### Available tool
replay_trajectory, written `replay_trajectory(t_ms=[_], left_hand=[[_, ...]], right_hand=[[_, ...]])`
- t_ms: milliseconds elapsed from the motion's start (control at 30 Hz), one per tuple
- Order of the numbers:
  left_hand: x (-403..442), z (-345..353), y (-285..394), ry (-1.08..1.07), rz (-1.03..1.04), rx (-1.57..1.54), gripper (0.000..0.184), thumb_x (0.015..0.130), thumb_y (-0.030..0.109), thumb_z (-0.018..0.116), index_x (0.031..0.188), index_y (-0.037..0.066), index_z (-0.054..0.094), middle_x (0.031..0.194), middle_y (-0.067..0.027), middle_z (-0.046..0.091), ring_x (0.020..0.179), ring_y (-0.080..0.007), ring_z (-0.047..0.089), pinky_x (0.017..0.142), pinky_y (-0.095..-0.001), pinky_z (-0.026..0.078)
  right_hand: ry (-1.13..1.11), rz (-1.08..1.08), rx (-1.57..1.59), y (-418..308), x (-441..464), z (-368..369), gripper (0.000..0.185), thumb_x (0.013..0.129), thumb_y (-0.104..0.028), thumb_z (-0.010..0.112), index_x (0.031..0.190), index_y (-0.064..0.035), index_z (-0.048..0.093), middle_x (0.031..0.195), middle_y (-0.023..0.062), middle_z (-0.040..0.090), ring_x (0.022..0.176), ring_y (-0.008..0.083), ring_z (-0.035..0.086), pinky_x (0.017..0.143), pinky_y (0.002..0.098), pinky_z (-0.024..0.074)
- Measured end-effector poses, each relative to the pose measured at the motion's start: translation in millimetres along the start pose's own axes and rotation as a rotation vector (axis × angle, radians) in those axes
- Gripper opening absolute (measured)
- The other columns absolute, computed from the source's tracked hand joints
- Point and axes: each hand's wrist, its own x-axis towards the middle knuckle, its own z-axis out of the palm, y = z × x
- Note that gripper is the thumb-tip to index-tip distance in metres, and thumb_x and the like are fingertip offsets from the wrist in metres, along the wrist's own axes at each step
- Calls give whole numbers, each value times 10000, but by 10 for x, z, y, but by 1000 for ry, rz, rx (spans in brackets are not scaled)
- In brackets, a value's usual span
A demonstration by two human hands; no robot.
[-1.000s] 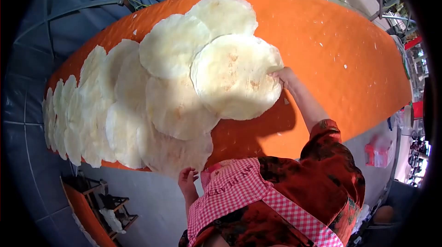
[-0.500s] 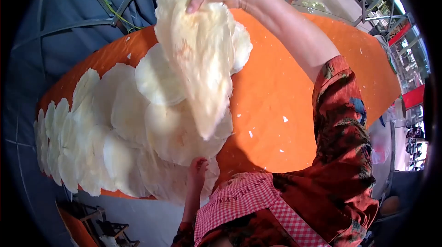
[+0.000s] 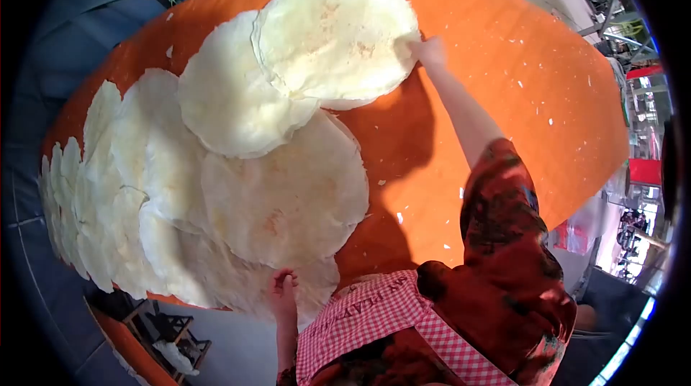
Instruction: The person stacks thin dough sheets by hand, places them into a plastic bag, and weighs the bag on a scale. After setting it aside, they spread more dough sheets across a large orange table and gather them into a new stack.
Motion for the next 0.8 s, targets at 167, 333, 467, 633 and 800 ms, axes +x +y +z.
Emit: replay_trajectory(t_ms=[167,333,467,633,800], left_hand=[[262,9,331,100,-16,26,128,926,59,524,1034,15,577,932,-60,616,812,-126,587,736,-259,490],[1134,223,1156,54,60,-290,187,935,142,540,1055,-1,556,978,-94,611,877,-180,615,791,-313,518],[2021,158,1327,-12,20,-462,346,908,218,583,1136,-33,513,1047,-141,579,918,-242,617,798,-345,523],[2447,286,1407,63,-86,-492,430,866,262,637,1155,-30,508,1029,-158,549,940,-291,601,831,-393,515],[2859,325,1428,-13,-169,-526,402,850,216,660,1150,7,494,1098,-158,518,1001,-296,572,869,-422,512]], right_hand=[[-454,335,653,-405,-670,-316,330,803,-245,713,1046,-60,589,852,55,631,665,152,582,490,256,463],[-649,220,685,-517,-647,-218,194,819,-211,681,917,-60,608,782,55,617,631,121,544,514,229,415],[-414,261,930,-217,-1684,-1016,237,823,-141,654,1017,-12,612,930,61,632,805,150,577,596,285,456],[-402,314,951,1892,-3341,-1924,542,801,-57,604,1301,63,432,1266,171,541,1182,278,520,1008,406,435],[-262,509,617,2831,-4253,-1894,191,739,-140,654,911,-69,609,653,-26,507,504,101,462,453,248,380]])
